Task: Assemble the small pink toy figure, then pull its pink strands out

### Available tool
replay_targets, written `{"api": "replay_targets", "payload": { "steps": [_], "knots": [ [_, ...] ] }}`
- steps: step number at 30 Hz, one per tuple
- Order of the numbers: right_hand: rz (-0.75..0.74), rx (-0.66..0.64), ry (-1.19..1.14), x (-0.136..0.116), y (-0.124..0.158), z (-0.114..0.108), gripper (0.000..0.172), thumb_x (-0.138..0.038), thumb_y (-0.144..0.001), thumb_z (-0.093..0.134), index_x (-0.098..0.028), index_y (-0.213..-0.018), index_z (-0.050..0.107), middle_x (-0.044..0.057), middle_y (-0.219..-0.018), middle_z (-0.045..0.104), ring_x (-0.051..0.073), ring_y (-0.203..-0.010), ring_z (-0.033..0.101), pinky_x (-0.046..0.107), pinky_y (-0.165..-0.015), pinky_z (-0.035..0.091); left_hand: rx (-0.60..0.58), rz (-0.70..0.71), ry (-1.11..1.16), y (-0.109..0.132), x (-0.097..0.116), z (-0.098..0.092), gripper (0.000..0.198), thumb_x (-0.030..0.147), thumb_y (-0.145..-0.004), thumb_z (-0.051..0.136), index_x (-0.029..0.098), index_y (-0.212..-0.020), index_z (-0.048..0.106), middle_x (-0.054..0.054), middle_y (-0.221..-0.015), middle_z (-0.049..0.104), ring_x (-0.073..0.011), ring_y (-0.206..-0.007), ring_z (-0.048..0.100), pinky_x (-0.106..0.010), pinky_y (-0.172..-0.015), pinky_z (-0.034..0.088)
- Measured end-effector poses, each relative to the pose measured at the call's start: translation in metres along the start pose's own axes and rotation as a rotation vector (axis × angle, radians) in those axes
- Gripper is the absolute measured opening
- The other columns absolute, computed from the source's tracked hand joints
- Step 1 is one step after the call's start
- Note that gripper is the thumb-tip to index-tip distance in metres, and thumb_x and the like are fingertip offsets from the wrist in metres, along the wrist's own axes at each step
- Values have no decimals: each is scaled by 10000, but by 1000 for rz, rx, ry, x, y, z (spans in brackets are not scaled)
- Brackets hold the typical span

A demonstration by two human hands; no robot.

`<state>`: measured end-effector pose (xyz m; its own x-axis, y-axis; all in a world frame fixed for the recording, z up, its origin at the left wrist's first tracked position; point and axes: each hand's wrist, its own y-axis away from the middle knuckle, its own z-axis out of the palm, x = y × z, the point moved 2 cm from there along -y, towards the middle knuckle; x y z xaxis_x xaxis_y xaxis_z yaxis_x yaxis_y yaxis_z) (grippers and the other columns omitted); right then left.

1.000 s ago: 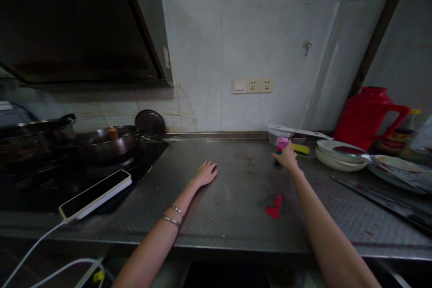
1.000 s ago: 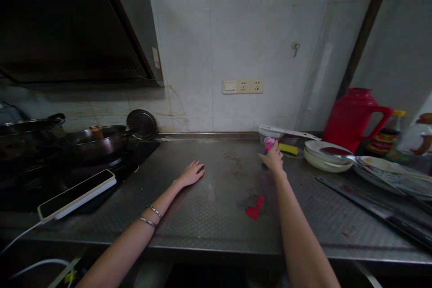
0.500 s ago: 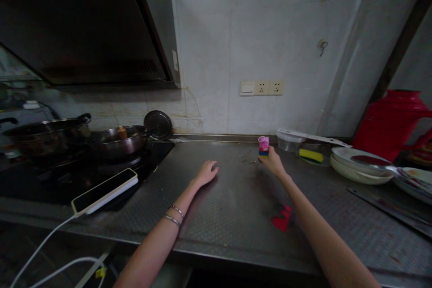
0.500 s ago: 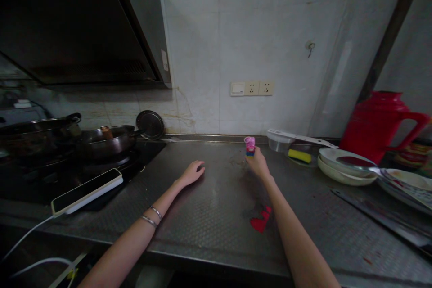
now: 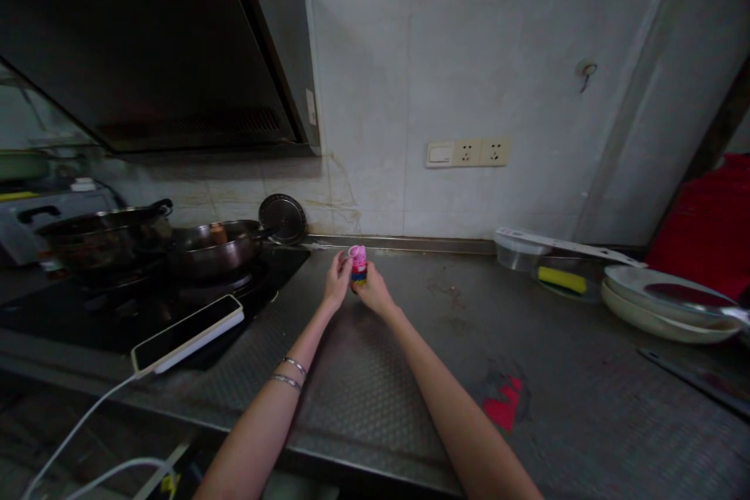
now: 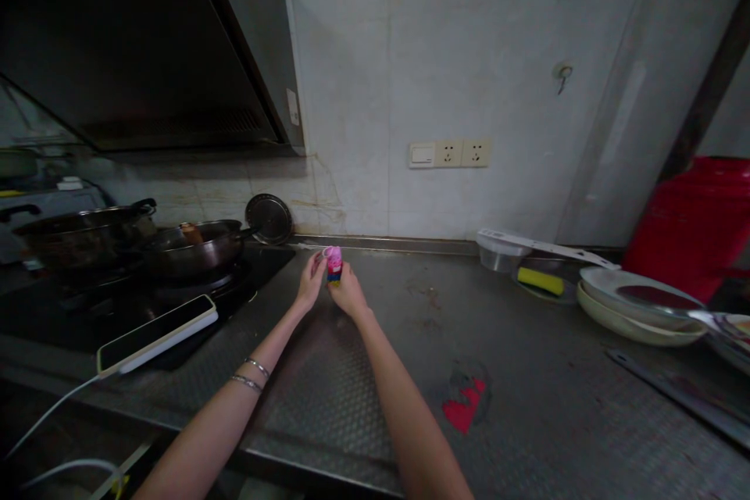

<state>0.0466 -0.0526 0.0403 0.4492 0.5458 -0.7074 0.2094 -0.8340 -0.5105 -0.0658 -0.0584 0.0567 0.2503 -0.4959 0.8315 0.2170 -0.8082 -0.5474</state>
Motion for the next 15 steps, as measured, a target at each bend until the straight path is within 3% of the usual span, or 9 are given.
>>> {"api": "replay_targets", "payload": {
  "steps": [6, 15],
  "knots": [
    [-12, -32, -19, -6, -1, 29, 469, -135, -672, 513, -174, -1113, 357, 115, -1046, 553, 221, -949, 550, 328, -776, 425, 69, -26, 155, -6, 3, -4, 420, 392, -703, 579, 144, -1042, 557, -76, -1009, 621, -178, -937, 571, -270, -830, 437],
    [17, -17, -77, -8, -1, 44, 449, -121, -671, 483, -163, -1102, 364, 121, -1036, 547, 221, -955, 547, 336, -786, 433, 69, -63, 223, -12, -3, -8, 403, 350, -628, 644, 108, -949, 615, -86, -887, 644, -176, -795, 593, -272, -714, 468]
  ]
}}
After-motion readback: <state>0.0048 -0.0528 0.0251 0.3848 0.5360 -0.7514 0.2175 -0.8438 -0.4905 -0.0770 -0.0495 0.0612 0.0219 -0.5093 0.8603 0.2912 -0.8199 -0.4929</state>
